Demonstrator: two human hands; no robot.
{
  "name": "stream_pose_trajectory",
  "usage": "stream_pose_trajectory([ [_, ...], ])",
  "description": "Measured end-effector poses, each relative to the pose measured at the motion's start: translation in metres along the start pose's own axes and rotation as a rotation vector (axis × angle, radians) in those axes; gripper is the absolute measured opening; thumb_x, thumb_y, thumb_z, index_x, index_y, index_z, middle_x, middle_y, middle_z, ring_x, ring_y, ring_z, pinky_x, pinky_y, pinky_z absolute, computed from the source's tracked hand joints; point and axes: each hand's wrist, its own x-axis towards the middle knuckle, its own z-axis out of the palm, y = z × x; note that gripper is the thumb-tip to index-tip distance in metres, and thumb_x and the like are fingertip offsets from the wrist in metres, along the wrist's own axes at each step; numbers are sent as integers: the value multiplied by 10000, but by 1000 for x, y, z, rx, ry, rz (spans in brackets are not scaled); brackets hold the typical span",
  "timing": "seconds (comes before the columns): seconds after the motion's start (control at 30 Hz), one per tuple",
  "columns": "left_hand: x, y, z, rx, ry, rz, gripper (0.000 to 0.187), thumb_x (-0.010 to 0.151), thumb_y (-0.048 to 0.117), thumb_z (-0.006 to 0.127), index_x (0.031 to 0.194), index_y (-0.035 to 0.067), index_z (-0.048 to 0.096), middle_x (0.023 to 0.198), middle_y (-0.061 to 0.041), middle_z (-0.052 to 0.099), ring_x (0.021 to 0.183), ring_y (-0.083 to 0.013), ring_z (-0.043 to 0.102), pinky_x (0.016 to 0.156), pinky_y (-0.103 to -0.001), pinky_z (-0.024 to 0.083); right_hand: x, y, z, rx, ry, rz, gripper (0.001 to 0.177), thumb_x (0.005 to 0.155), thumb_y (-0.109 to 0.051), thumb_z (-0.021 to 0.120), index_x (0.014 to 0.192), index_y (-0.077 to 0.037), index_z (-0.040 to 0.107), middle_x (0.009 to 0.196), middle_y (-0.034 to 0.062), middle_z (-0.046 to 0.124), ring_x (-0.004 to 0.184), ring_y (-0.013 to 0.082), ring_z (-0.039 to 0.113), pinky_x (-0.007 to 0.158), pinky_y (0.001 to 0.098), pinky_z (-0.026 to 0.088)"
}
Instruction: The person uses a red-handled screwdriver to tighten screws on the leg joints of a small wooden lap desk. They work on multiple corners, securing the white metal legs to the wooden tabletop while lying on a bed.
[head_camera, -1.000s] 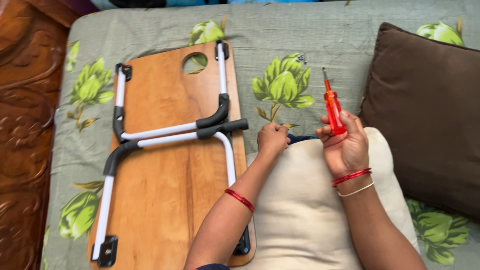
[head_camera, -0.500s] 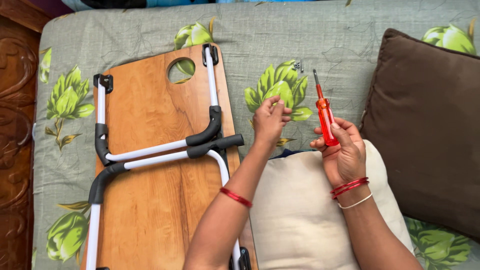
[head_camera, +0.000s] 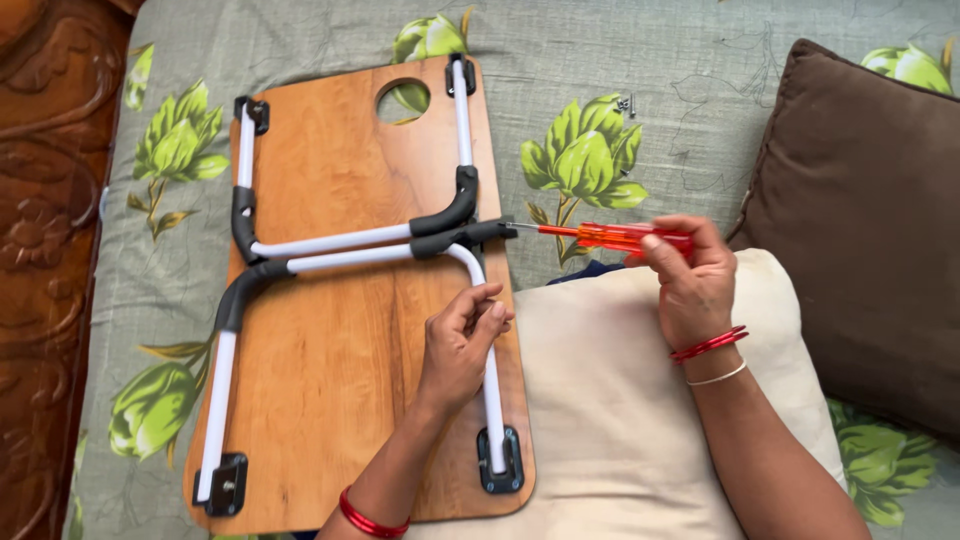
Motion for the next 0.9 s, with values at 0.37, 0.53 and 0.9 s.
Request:
stream_pose_trajectory([
  [0.37, -55, -21, -17, 90, 151, 41, 328, 958, 189, 702, 1195, -38, 700, 887, -44, 746, 773, -68, 668, 709, -249, 576, -11, -26, -38, 531, 453, -58, 167, 1050, -249, 612, 1170, -145, 560, 965, 112, 692, 861, 283, 707, 847, 521, 597],
  [0.53, -62, -17, -19, 105, 75, 28, 352, 963, 215, 703, 1212, -33, 690, 883, -42, 737, 739, -74, 639, 686, -248, 560, -16, -41, -31, 517, 418, -88, 167, 1113, -285, 636, 1221, -172, 575, 909, 48, 631, 789, 212, 624, 766, 432, 537],
  [0.9, -77, -18, -36, 9, -89, -32, 370, 1021, 247, 612, 1290, -2, 664, 1057, -51, 784, 818, -68, 698, 743, -252, 628, -77, -72, 65, 399, -299, -62, 433, 1193, -472, 447, 1258, -66, 580, 692, 62, 538, 512, 148, 512, 543, 325, 434],
])
